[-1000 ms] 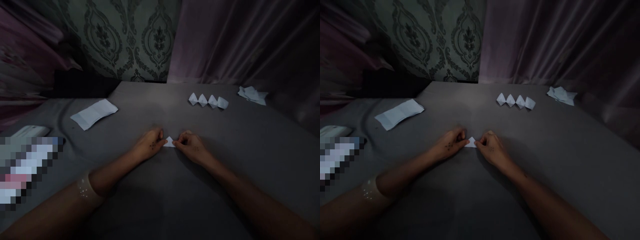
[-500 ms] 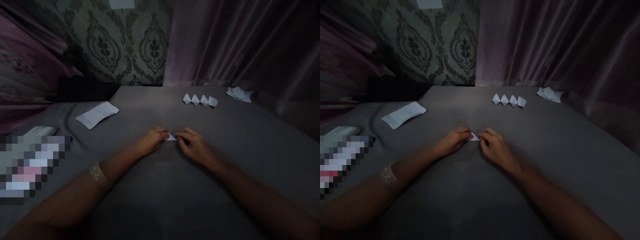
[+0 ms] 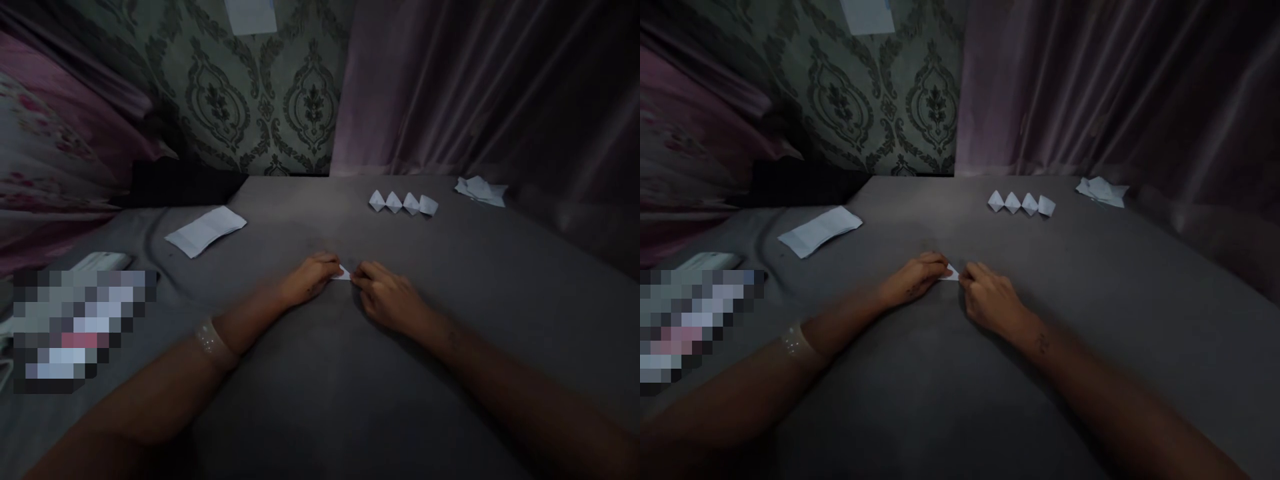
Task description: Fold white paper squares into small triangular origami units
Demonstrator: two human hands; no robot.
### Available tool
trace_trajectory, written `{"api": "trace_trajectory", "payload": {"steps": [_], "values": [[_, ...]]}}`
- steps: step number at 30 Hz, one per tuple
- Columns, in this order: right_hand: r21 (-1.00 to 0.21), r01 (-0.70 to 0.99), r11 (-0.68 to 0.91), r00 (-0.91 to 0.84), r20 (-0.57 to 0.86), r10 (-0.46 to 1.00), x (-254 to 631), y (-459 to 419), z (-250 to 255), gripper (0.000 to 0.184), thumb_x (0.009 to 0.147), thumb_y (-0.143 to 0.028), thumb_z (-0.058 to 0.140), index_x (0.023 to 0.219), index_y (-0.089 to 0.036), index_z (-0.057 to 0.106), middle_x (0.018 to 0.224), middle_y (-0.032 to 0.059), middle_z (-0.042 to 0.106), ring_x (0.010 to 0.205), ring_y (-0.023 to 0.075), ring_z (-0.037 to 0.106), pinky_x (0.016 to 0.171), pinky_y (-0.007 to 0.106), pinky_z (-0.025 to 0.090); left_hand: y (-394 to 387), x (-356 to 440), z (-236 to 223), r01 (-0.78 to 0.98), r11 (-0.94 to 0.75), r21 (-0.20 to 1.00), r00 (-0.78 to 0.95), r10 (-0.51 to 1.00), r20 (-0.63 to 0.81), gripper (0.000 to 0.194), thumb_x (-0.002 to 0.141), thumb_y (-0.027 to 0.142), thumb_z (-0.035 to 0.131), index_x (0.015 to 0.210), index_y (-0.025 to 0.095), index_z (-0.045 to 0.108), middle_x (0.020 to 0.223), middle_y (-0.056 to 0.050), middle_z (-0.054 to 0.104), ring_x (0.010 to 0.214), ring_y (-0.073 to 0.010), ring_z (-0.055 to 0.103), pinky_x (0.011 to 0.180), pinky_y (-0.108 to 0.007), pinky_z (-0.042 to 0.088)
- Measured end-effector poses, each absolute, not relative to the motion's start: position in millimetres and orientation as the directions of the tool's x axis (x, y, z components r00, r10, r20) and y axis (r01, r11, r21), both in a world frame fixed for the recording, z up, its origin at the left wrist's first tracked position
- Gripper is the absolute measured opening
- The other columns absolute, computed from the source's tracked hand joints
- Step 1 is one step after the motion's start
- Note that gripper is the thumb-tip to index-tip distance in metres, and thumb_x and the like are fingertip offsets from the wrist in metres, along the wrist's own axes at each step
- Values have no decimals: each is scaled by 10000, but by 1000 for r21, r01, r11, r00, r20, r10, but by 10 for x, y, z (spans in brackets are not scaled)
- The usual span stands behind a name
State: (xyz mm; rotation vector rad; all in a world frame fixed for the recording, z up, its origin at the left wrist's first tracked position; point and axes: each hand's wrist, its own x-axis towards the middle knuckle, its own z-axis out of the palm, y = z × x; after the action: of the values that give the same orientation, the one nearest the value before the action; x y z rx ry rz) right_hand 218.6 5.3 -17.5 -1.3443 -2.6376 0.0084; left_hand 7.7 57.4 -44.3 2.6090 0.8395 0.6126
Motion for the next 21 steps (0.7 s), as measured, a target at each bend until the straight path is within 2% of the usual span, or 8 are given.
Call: {"api": "trace_trajectory", "payload": {"steps": [3,6,9,12,15,21], "values": [[-141,769,623,-592,211,778,2211,71,-192,298,845,-93,453,1002,-162,696,992,97,622,922,220,558,759,339,473,570,79,-414,494,-751,439,721,636,276,263,934,156,416,1038,145,657,997,-87,609,956,-185,554,873,-325,446],[-255,707,659,-582,320,748,2198,87,-242,357,801,-46,458,1051,-173,678,1027,90,635,964,216,560,881,365,474,572,90,-391,513,-727,457,704,661,260,261,921,133,428,1037,157,661,981,-75,611,952,-179,551,894,-333,437],[-336,653,679,-569,374,732,2132,89,-280,380,805,-42,437,1084,-179,655,1088,84,639,1017,205,572,925,353,478,584,99,-369,521,-699,491,683,686,251,235,914,142,458,1016,174,668,968,-61,618,958,-177,550,913,-344,422],[-309,660,684,-605,320,729,2062,90,-281,348,815,-62,439,1070,-167,651,1103,100,637,1042,228,564,936,381,481,591,96,-349,551,-649,525,642,731,230,199,918,184,484,987,180,670,950,-50,621,961,-184,541,937,-364,400],[-239,687,686,-635,262,727,2026,100,-260,342,818,-65,439,1081,-147,641,1101,119,625,1005,249,548,914,415,487,585,92,-353,589,-579,564,586,786,195,210,910,209,503,1073,185,633,924,-43,625,960,-199,521,917,-377,406],[-172,691,702,-659,249,710,2008,124,-249,372,821,-63,439,1144,-116,614,1132,150,575,1008,268,504,930,445,469,595,82,-400,570,-487,662,473,853,221,230,878,217,533,1093,167,595,936,-45,616,907,-177,537,825,-324,455]]}}
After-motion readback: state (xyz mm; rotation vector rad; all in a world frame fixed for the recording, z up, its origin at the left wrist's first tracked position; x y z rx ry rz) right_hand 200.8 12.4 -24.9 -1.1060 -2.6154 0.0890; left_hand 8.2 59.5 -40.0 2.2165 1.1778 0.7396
